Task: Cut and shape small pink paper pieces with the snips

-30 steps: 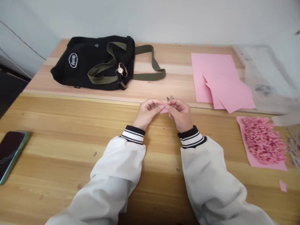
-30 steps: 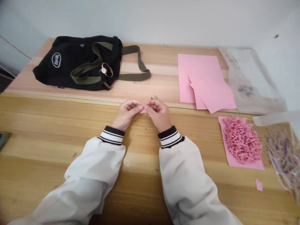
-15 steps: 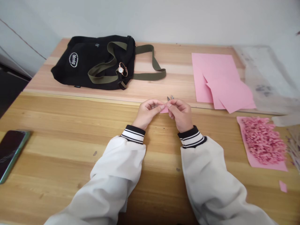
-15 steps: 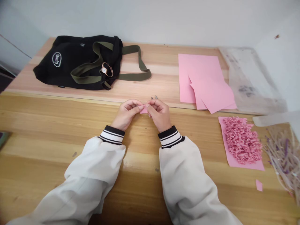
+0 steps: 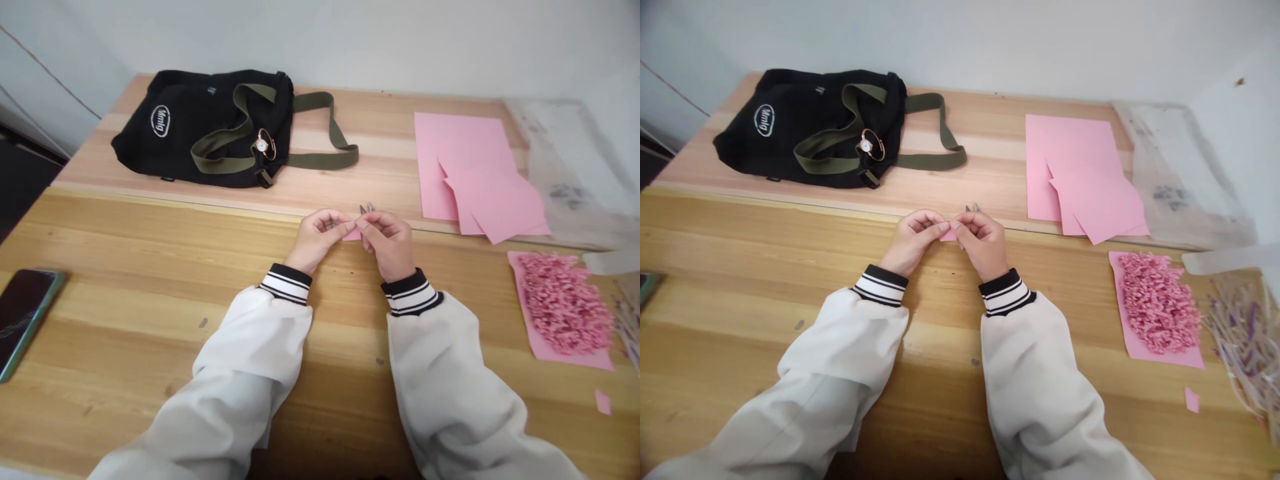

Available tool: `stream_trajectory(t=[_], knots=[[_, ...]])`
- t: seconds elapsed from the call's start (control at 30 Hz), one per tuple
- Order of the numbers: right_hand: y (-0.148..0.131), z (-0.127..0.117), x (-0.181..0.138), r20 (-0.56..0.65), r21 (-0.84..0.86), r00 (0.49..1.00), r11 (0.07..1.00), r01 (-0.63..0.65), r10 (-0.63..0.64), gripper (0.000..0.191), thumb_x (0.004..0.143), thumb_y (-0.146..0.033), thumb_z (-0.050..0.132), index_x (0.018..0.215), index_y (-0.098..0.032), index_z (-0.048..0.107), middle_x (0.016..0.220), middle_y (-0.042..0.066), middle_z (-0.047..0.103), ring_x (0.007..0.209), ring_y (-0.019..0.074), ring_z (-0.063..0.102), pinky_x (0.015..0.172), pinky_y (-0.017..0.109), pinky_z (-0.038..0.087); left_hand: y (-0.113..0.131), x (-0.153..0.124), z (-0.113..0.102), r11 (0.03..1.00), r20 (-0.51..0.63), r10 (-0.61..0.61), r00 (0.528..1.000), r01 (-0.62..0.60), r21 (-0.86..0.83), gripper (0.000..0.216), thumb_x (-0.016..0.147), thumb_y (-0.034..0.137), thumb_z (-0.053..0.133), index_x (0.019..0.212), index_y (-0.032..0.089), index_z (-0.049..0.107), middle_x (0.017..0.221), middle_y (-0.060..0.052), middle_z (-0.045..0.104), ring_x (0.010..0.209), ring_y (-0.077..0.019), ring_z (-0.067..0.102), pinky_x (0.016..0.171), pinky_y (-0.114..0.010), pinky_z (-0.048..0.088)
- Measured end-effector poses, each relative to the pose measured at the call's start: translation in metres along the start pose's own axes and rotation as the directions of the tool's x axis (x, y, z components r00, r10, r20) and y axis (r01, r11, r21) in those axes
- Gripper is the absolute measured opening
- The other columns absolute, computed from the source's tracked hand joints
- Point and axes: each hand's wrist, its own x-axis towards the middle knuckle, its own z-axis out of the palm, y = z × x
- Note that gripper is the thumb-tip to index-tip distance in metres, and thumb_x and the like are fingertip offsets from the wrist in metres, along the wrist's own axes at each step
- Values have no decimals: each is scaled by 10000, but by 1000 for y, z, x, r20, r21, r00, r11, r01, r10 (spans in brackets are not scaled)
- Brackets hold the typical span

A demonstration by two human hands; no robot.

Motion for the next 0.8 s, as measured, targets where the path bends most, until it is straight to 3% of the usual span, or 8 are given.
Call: stream_trajectory(t=[0.8], knots=[[-3,0,0,-12,-24,1000,1000,-16,16,295,654,-452,744,677,-197,598,422,-82,478,368,53,367,378,237,311,0,-1,-1,999,-7,-13,1000,14,29,286,551,317,845,647,139,643,645,12,639,615,-84,552,659,-247,441]])
